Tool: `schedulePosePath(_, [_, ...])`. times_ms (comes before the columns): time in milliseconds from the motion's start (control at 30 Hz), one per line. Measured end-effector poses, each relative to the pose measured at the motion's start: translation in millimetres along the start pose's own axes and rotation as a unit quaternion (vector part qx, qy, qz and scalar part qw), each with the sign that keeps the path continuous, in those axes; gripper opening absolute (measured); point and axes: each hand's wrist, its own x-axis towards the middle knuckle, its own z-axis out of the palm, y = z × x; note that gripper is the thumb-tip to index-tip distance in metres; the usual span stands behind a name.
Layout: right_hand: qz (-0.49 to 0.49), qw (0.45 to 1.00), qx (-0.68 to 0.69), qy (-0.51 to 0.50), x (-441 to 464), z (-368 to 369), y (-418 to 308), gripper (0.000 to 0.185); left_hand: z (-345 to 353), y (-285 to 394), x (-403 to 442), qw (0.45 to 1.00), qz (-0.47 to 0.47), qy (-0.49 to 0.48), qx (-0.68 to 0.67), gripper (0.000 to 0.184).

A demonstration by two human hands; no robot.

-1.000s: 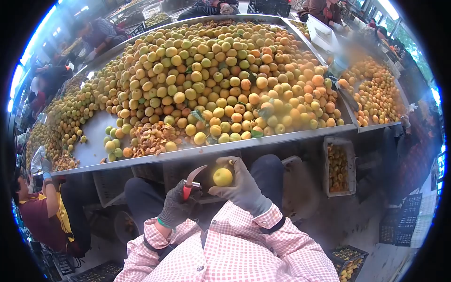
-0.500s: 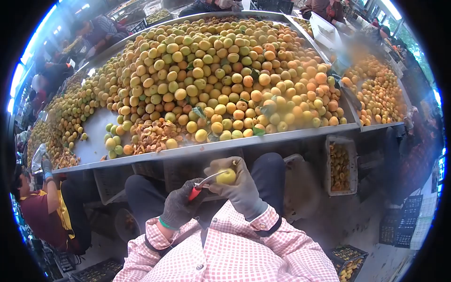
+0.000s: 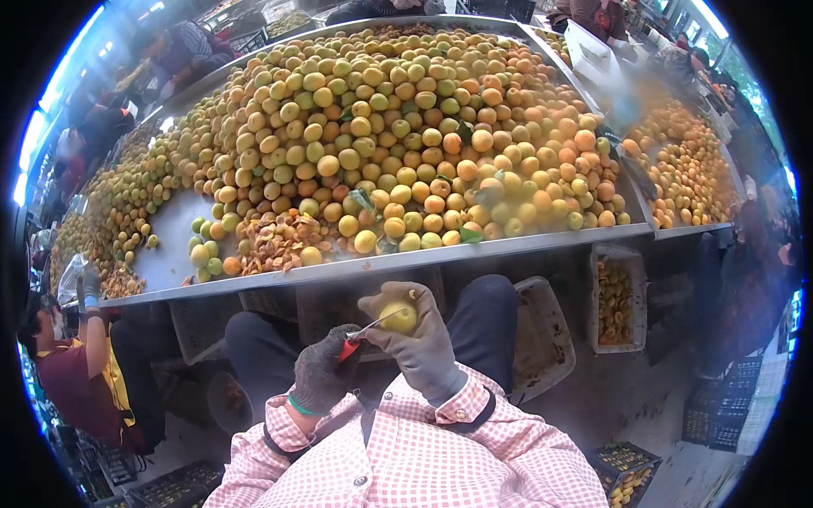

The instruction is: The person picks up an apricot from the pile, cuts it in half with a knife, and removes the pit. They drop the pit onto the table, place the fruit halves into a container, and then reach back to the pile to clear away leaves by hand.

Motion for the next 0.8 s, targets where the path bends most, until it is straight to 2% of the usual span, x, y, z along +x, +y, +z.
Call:
schedulePosePath(67, [0.001,1.000,-0.021,-0.012,-1.0,-2.5,1.2,0.052,0.5,-7.3,-1.8,0.999,0.045,0.008,0.012,0.033])
schedulePosePath(167, [0.006,0.999,-0.031,-0.037,-3.6,-2.8,0.7,0.052,-0.6,-14.4,-0.6,0.997,0.063,-0.015,0.036,0.039])
schedulePosePath(333, [0.017,0.999,0.007,-0.046,-4.4,5.3,0.9,0.050,-0.7,-14.2,12.5,0.996,0.071,-0.017,0.044,0.035])
schedulePosePath(433, [-0.020,0.998,-0.041,-0.047,1.7,7.3,1.1,0.046,5.8,-9.5,19.4,0.999,0.046,-0.015,0.022,0.029])
schedulePosePath(500, [-0.115,0.988,-0.085,-0.056,5.5,5.3,10.6,0.044,11.2,-7.3,21.2,1.000,0.024,-0.015,0.005,0.026])
schedulePosePath(533, [-0.116,0.988,-0.086,-0.057,6.7,6.6,12.8,0.044,14.5,-8.2,23.0,1.000,0.025,-0.005,-0.004,0.025])
schedulePosePath(600, [-0.160,0.977,-0.138,0.007,6.3,9.3,16.8,0.042,19.5,-11.7,23.1,1.000,0.023,0.007,-0.011,0.024])
schedulePosePath(633, [-0.160,0.978,-0.137,0.004,7.7,9.9,16.2,0.042,20.6,-14.7,23.9,1.000,0.019,0.006,-0.014,0.027])
schedulePosePath(700, [-0.087,0.986,-0.122,0.075,7.6,8.4,13.0,0.037,16.9,-10.0,23.6,1.000,0.012,0.004,-0.015,0.029])
schedulePosePath(767, [-0.062,0.993,-0.082,0.049,9.0,3.8,7.7,0.035,6.9,7.3,27.7,0.990,-0.091,-0.104,0.040,0.035])
schedulePosePath(800, [-0.036,0.998,-0.043,0.026,8.4,1.1,5.9,0.032,10.1,5.7,26.0,0.990,-0.090,-0.105,0.040,0.035])
